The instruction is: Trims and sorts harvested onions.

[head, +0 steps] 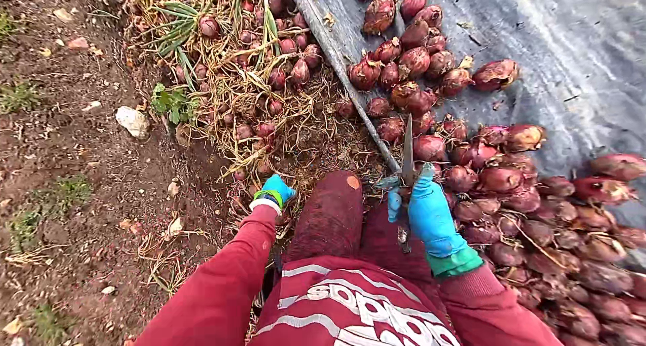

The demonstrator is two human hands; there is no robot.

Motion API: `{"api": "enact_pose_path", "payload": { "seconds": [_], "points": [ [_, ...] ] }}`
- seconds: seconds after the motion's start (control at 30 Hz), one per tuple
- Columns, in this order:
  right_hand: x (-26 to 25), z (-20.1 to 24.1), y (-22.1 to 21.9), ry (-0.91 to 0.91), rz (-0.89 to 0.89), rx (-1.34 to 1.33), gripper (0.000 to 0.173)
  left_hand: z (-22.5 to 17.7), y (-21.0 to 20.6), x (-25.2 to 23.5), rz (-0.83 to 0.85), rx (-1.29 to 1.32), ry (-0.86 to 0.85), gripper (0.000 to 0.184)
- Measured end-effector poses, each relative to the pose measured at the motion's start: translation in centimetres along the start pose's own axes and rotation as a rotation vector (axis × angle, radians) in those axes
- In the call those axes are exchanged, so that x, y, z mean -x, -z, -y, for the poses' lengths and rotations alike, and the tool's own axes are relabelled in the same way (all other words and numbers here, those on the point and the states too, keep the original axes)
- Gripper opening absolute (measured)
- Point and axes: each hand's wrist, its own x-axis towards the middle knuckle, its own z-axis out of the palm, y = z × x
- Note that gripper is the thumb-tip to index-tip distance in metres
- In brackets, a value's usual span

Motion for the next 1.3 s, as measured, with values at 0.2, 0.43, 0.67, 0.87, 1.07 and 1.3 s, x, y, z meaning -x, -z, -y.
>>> {"api": "enact_pose_path", "payload": {
  "seconds": [0.2, 0.43, 0.67, 0.87, 1.07, 1.3],
  "points": [
    [-3.2, -4.1, -0.1, -0.292, -0.073, -0.032, 0.094, 0.8, -5.5, -3.1, 0.075, 0.06, 0.064, 0.074],
    [-6.6, -2.6, -4.9, -0.196, 0.477, -0.167, 0.088, -9.5, 9.3, 4.9, 0.1, -0.004, -0.543, 0.061],
    [-6.3, 4.9, -3.8, 0.099, 0.343, -0.103, 0.082, -10.3, 16.4, 9.0, -0.222, -0.029, -1.05, 0.027],
    [-0.1, 3.8, -2.4, 0.105, 0.381, 0.173, 0.071, -14.1, 14.0, 19.3, -0.001, -0.422, -1.0, 0.025],
    [2.2, 2.7, 3.4, 0.133, -0.163, -0.388, 0.082, -2.3, 12.7, 10.3, -0.397, -0.014, -0.341, 0.033],
    [-0.2, -1.6, 3.1, -0.087, -0.233, -0.131, 0.079, 8.7, -7.9, 4.6, -0.18, 0.297, 0.416, 0.079]
  ]
}}
